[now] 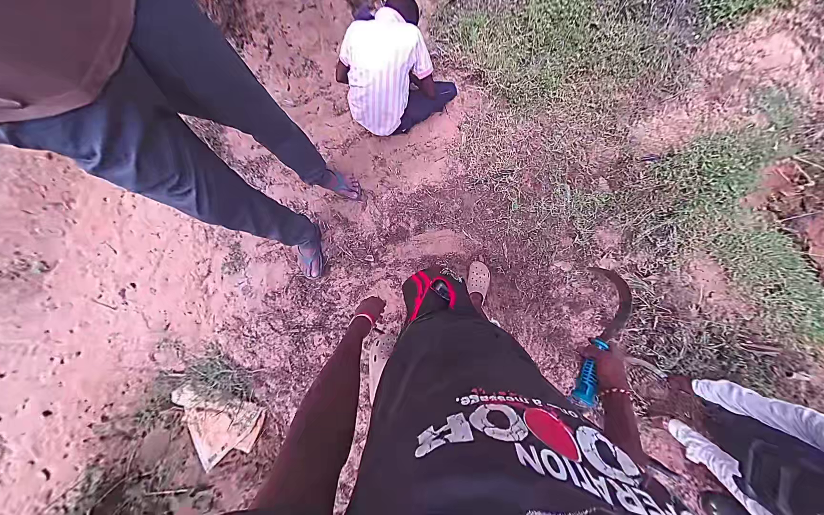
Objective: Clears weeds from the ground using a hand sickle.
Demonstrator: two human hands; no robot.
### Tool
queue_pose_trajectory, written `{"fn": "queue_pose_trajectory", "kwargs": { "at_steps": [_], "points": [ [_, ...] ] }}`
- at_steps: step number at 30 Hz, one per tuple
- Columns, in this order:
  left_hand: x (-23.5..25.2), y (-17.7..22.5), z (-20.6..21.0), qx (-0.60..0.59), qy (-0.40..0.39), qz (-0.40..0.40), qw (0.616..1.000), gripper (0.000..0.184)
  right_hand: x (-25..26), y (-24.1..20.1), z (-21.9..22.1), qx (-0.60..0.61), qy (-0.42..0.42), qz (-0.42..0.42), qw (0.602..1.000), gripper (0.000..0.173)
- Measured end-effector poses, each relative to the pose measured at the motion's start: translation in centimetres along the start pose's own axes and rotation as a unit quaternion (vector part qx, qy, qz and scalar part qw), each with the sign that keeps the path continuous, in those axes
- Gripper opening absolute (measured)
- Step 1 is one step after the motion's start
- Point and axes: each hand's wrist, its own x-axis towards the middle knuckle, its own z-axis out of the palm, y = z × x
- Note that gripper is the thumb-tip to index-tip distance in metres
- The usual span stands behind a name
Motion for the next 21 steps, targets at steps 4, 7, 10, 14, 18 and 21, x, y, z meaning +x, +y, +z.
{"fn": "queue_pose_trajectory", "kwargs": {
  "at_steps": [4, 7, 10, 14, 18, 21],
  "points": [
    [0.1, 2.2, -0.9, -0.004, -0.021, 0.025, 0.999, 0.040, 2.0, -3.9, -0.1, -0.014, 0.004, -0.010, 1.000, 0.036],
    [0.5, 3.5, -1.7, -0.035, -0.016, 0.049, 0.998, 0.040, 3.6, -3.6, 1.6, -0.071, -0.009, 0.025, 0.997, 0.021],
    [1.5, 4.5, -3.3, -0.046, -0.011, 0.048, 0.998, 0.039, 3.6, -3.1, 4.5, -0.111, -0.041, 0.080, 0.990, 0.016],
    [5.4, 6.4, -7.3, -0.051, -0.006, 0.044, 0.998, 0.040, 2.2, -4.6, 9.8, -0.135, -0.055, 0.142, 0.979, 0.013],
    [12.2, 11.0, -11.5, 0.025, -0.056, 0.013, 0.998, 0.039, 0.3, -9.6, 15.0, -0.129, -0.052, 0.155, 0.978, 0.020],
    [20.0, 16.5, -13.4, 0.162, -0.102, 0.022, 0.981, 0.039, 0.6, -13.8, 19.8, -0.115, -0.040, 0.151, 0.981, 0.023]
  ]
}}
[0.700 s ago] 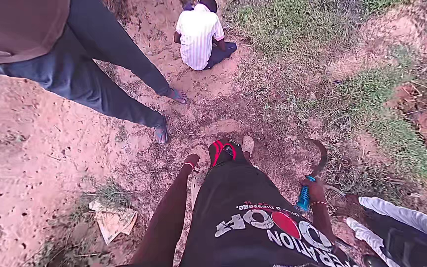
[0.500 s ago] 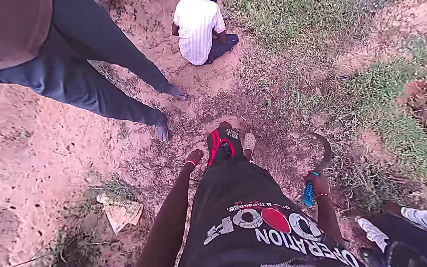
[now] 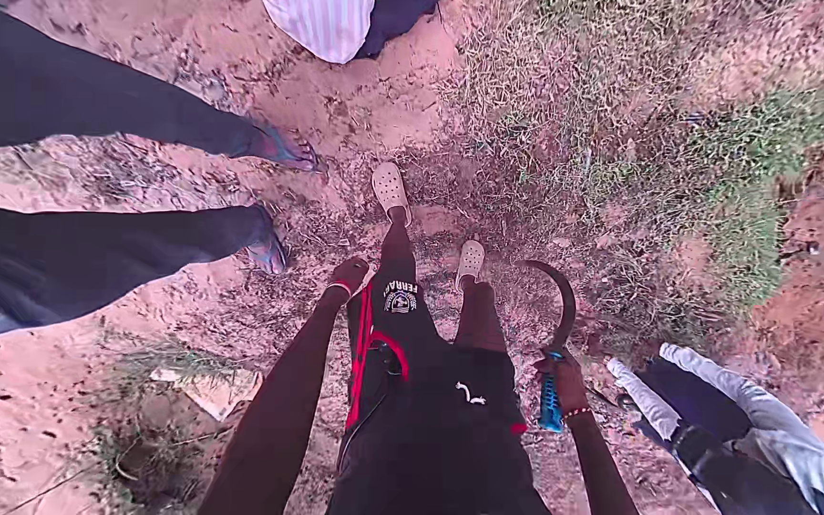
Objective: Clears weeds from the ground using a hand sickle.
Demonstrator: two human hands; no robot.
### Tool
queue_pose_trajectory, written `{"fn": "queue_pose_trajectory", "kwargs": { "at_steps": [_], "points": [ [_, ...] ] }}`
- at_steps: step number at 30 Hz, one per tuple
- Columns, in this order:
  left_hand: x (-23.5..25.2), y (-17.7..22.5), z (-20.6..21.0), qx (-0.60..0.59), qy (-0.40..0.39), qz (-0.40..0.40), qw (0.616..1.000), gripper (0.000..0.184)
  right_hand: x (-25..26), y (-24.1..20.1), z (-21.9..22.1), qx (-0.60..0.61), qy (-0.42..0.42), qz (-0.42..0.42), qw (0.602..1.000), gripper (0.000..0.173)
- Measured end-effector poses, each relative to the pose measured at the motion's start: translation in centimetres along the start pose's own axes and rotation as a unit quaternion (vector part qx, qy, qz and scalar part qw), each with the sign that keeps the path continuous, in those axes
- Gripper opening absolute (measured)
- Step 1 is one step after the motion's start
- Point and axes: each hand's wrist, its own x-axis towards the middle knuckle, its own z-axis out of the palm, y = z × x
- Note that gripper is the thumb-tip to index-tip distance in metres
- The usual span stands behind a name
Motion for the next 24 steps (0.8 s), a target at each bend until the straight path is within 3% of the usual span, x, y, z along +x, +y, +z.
{"fn": "queue_pose_trajectory", "kwargs": {
  "at_steps": [2, 5, 10, 12, 14, 16, 19, 24],
  "points": [
    [6.5, 3.0, -2.1, 0.037, 0.008, 0.006, 0.999, 0.039, 1.6, -3.9, 2.9, 0.009, 0.000, -0.003, 1.000, 0.027],
    [17.1, 8.3, -1.6, 0.003, 0.002, -0.011, 1.000, 0.041, 8.0, -8.7, 7.9, 0.026, -0.033, -0.021, 0.999, 0.032],
    [34.1, 17.9, 6.6, 0.117, -0.055, 0.064, 0.990, 0.037, 24.0, -11.9, 17.9, 0.020, -0.087, -0.045, 0.995, 0.033],
    [39.3, 22.3, 8.6, -0.008, -0.036, 0.018, 0.999, 0.050, 28.8, -13.0, 21.9, 0.026, -0.106, -0.061, 0.992, 0.030],
    [42.1, 23.9, 12.2, -0.143, -0.001, -0.073, 0.987, 0.058, 30.4, -12.5, 23.9, 0.031, -0.118, -0.039, 0.992, 0.031],
    [43.6, 24.9, 14.0, -0.162, 0.039, -0.114, 0.979, 0.050, 31.3, -12.1, 24.9, 0.022, -0.123, -0.044, 0.991, 0.025],
    [43.8, 23.7, 14.0, -0.039, 0.046, -0.110, 0.992, 0.043, 31.9, -11.4, 25.7, -0.084, -0.129, -0.068, 0.986, 0.024],
    [44.8, 21.2, 11.5, -0.068, 0.023, -0.063, 0.995, 0.037, 34.0, -10.5, 27.6, -0.242, -0.162, -0.050, 0.955, 0.035]
  ]
}}
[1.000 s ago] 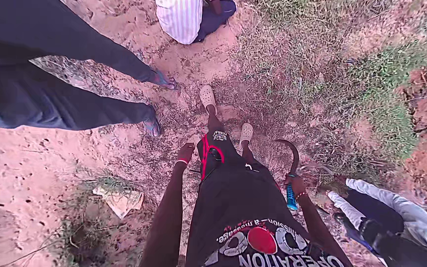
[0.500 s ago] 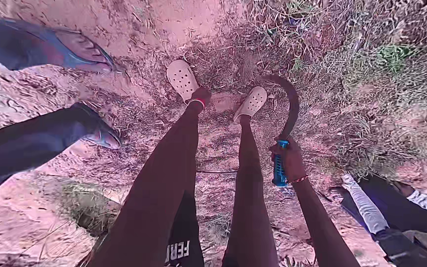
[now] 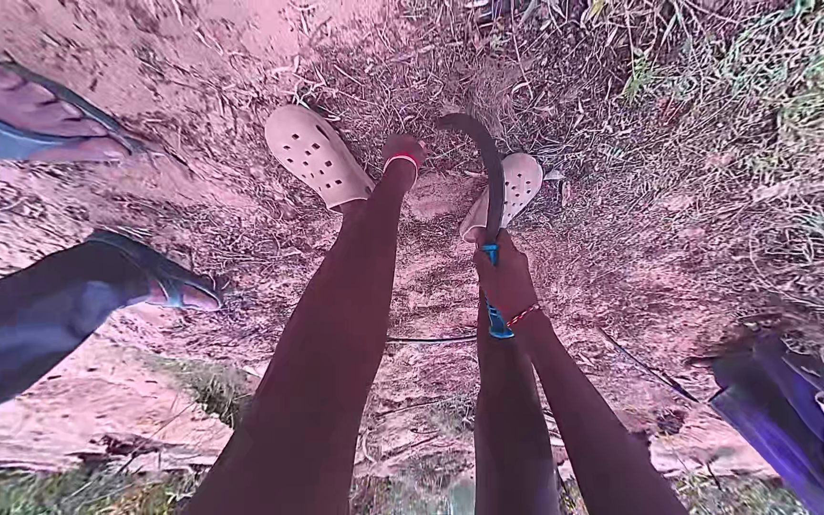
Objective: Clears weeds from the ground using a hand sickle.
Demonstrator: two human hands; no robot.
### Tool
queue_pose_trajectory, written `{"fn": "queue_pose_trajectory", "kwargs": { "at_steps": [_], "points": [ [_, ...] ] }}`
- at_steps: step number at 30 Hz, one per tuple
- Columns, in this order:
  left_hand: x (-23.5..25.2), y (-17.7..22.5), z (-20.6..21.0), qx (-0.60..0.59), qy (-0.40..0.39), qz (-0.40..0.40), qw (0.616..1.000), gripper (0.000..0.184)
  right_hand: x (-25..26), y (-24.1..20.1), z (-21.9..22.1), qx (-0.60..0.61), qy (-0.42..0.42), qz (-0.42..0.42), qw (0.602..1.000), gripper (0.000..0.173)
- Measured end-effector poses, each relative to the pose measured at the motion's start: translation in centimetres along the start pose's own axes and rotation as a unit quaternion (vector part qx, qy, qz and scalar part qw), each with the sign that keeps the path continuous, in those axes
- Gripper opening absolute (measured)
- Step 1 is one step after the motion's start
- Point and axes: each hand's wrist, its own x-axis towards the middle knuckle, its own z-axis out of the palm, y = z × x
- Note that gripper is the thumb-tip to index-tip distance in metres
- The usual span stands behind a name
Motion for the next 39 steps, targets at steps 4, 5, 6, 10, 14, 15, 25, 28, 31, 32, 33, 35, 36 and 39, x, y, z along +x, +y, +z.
{"fn": "queue_pose_trajectory", "kwargs": {
  "at_steps": [4, 5, 6, 10, 14, 15, 25, 28, 31, 32, 33, 35, 36, 39],
  "points": [
    [-0.3, 2.2, -2.2, 0.183, -0.056, 0.041, 0.981, 0.035, -1.6, -2.6, 1.2, -0.076, -0.073, 0.088, 0.991, 0.045],
    [-0.8, 2.6, -3.0, 0.234, -0.064, 0.046, 0.969, 0.034, -3.4, -3.4, 1.4, -0.064, -0.095, 0.108, 0.988, 0.047],
    [-1.1, 2.7, -3.8, 0.274, -0.069, 0.058, 0.957, 0.033, -5.5, -3.6, 2.0, -0.019, -0.106, 0.115, 0.988, 0.047],
    [-2.7, 0.8, -7.1, 0.342, 0.001, 0.186, 0.921, 0.031, -11.8, -2.1, 5.8, 0.148, -0.039, 0.107, 0.982, 0.039],
    [-1.5, 0.3, -9.0, 0.380, 0.172, 0.290, 0.861, 0.039, -6.9, -3.8, 5.0, 0.125, 0.009, 0.016, 0.992, 0.034],
    [-1.2, 0.4, -9.0, 0.386, 0.180, 0.258, 0.867, 0.043, -5.8, -4.3, 4.8, 0.119, 0.022, -0.008, 0.993, 0.032],
    [-6.8, -2.0, -8.5, 0.257, 0.105, 0.109, 0.955, 0.043, -3.2, -5.1, 7.9, 0.149, 0.008, 0.042, 0.988, 0.035],
    [-9.3, -3.5, -12.4, 0.098, 0.175, 0.144, 0.969, 0.037, -3.1, -4.7, 9.9, 0.181, 0.046, 0.022, 0.982, 0.041],
    [-11.2, -4.6, -17.0, -0.101, 0.230, 0.178, 0.951, 0.032, -3.2, -4.9, 10.1, 0.184, 0.072, -0.030, 0.980, 0.043],
    [-11.8, -4.5, -18.2, -0.173, 0.232, 0.171, 0.942, 0.030, -3.3, -5.2, 9.8, 0.185, 0.072, -0.046, 0.979, 0.043],
    [-12.2, -4.4, -19.0, -0.236, 0.229, 0.157, 0.931, 0.028, -3.5, -5.6, 9.3, 0.182, 0.068, -0.061, 0.979, 0.044],
    [-12.3, -4.0, -19.8, -0.311, 0.226, 0.135, 0.913, 0.026, -3.3, -7.2, 8.5, 0.169, 0.057, -0.098, 0.979, 0.041],
    [-12.4, -3.9, -19.8, -0.327, 0.223, 0.124, 0.910, 0.027, -3.0, -8.3, 8.3, 0.163, 0.052, -0.119, 0.978, 0.040],
    [-12.7, -3.2, -19.4, -0.370, 0.216, 0.114, 0.896, 0.029, 0.0, -14.0, 8.6, 0.145, 0.010, -0.152, 0.978, 0.045]
  ]
}}
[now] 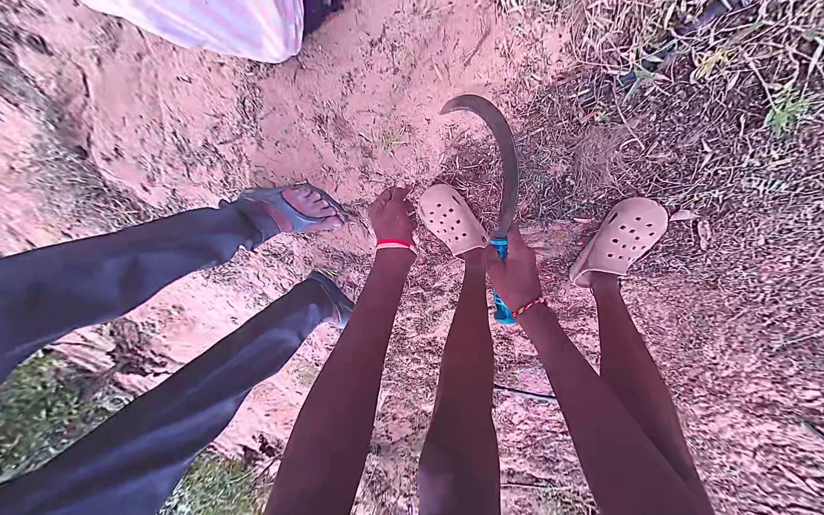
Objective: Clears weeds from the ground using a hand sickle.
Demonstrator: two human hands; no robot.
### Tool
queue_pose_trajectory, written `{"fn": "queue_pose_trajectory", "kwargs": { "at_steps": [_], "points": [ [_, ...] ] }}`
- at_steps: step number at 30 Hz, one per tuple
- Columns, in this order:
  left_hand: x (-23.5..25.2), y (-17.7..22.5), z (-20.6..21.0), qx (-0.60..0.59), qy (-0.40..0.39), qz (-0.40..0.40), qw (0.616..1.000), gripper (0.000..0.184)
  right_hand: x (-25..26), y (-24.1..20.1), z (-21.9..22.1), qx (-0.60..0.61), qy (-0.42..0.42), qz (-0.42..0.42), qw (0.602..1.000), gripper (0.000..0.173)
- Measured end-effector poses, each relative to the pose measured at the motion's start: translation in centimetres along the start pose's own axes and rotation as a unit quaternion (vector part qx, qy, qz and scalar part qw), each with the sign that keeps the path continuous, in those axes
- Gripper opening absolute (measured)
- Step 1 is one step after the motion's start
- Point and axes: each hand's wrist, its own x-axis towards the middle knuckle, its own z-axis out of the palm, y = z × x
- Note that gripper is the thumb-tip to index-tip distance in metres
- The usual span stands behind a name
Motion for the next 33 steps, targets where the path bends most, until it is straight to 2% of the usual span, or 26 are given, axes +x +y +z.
{"fn": "queue_pose_trajectory", "kwargs": {
  "at_steps": [3, 5, 7, 9, 10, 12, 15, 17, 19, 20, 22, 24, 26, 27, 29, 31, 33],
  "points": [
    [0.5, 1.0, -0.6, -0.045, 0.004, 0.008, 0.999, 0.030, 4.6, -2.9, 3.5, -0.035, -0.053, -0.008, 0.998, 0.045],
    [1.1, 2.3, -1.9, -0.069, 0.008, 0.010, 0.998, 0.031, 4.9, -2.8, 5.3, -0.084, -0.098, 0.024, 0.991, 0.046],
    [0.6, 4.3, -2.9, -0.069, 0.012, -0.014, 0.997, 0.031, 2.9, -2.7, 5.1, -0.135, -0.149, 0.060, 0.978, 0.048],
    [-1.0, 4.5, -4.7, -0.042, -0.002, -0.021, 0.999, 0.029, -1.3, -1.2, 4.0, -0.135, -0.169, 0.069, 0.974, 0.055],
    [-2.0, 4.0, -5.7, -0.012, -0.013, -0.009, 1.000, 0.028, -3.4, -0.5, 3.4, -0.118, -0.165, 0.075, 0.976, 0.060],
    [-3.7, 2.5, -7.0, 0.035, -0.007, 0.035, 0.999, 0.028, -5.3, 0.0, 2.2, -0.066, -0.107, 0.069, 0.990, 0.059],
    [-4.7, 0.1, -7.1, 0.051, -0.002, 0.085, 0.995, 0.042, -2.0, -3.0, 0.4, -0.048, -0.017, 0.019, 0.999, 0.046],
    [-3.2, -1.0, -6.3, 0.085, -0.011, 0.122, 0.989, 0.046, 2.3, -6.2, -1.0, -0.059, 0.022, -0.024, 0.998, 0.046],
    [0.2, -0.9, -4.9, 0.224, -0.028, 0.198, 0.954, 0.033, 5.2, -8.8, -2.2, -0.058, 0.052, -0.051, 0.996, 0.048],
    [2.5, -0.2, -3.7, 0.289, -0.033, 0.239, 0.926, 0.034, 5.4, -9.7, -2.7, -0.044, 0.064, -0.055, 0.995, 0.044],
    [7.9, 1.9, 0.0, 0.390, -0.029, 0.297, 0.871, 0.048, 3.6, -9.9, -3.5, 0.007, 0.092, -0.063, 0.994, 0.039],
    [12.9, 3.5, 3.8, 0.469, -0.020, 0.294, 0.833, 0.063, 0.2, -8.3, -3.9, 0.058, 0.113, -0.071, 0.989, 0.037],
    [16.6, 5.3, 7.7, 0.509, -0.028, 0.240, 0.826, 0.073, -1.9, -6.2, -4.6, 0.076, 0.142, -0.088, 0.983, 0.036],
    [17.3, 5.5, 9.3, 0.504, -0.050, 0.206, 0.837, 0.068, -2.7, -5.1, -5.2, 0.067, 0.147, -0.089, 0.983, 0.039],
    [16.6, 4.4, 10.6, 0.476, -0.123, 0.159, 0.856, 0.045, -4.0, -3.3, -6.0, 0.016, 0.147, -0.078, 0.986, 0.040],
    [14.7, 2.6, 10.2, 0.444, -0.184, 0.185, 0.857, 0.038, -3.5, -2.9, -6.5, -0.038, 0.162, -0.093, 0.982, 0.038],
    [12.4, 0.5, 9.8, 0.391, -0.205, 0.224, 0.869, 0.037, -1.5, -4.5, -7.5, -0.083, 0.177, -0.105, 0.975, 0.036]
  ]
}}
